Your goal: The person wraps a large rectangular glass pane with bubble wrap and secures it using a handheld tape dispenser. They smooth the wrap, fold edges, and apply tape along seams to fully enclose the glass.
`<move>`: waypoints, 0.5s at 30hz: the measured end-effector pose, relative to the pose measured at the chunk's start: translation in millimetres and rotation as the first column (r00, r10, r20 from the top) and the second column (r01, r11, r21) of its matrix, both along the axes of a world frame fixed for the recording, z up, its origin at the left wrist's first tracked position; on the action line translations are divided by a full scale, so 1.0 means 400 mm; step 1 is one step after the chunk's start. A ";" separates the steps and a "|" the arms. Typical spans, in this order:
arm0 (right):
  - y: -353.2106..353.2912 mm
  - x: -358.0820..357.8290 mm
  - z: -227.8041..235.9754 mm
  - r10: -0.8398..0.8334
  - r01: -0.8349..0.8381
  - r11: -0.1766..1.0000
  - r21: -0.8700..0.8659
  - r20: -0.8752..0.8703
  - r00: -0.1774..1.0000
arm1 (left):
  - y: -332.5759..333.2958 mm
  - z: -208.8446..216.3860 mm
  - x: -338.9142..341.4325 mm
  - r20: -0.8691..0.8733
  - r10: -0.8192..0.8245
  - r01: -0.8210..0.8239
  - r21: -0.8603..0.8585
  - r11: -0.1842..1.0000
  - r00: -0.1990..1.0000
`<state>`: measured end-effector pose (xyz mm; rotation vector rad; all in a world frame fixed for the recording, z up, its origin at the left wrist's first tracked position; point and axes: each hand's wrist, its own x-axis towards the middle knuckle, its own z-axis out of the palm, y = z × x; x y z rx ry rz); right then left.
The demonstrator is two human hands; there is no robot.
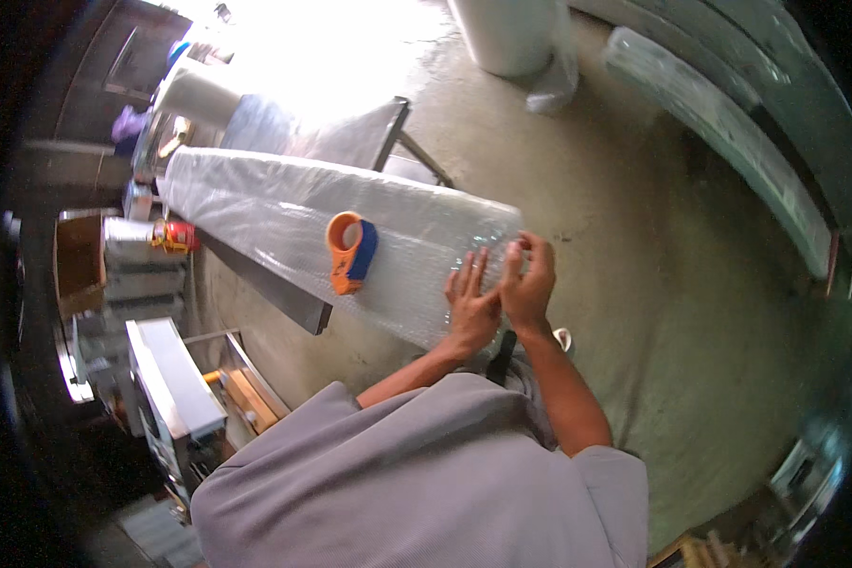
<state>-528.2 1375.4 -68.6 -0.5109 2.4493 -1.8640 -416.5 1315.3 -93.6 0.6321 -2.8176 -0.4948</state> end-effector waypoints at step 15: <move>-0.502 0.089 0.052 0.795 -0.516 0.477 0.712 -0.600 -0.092 | -0.003 -0.055 0.012 -0.185 0.026 0.021 0.245 0.969 0.982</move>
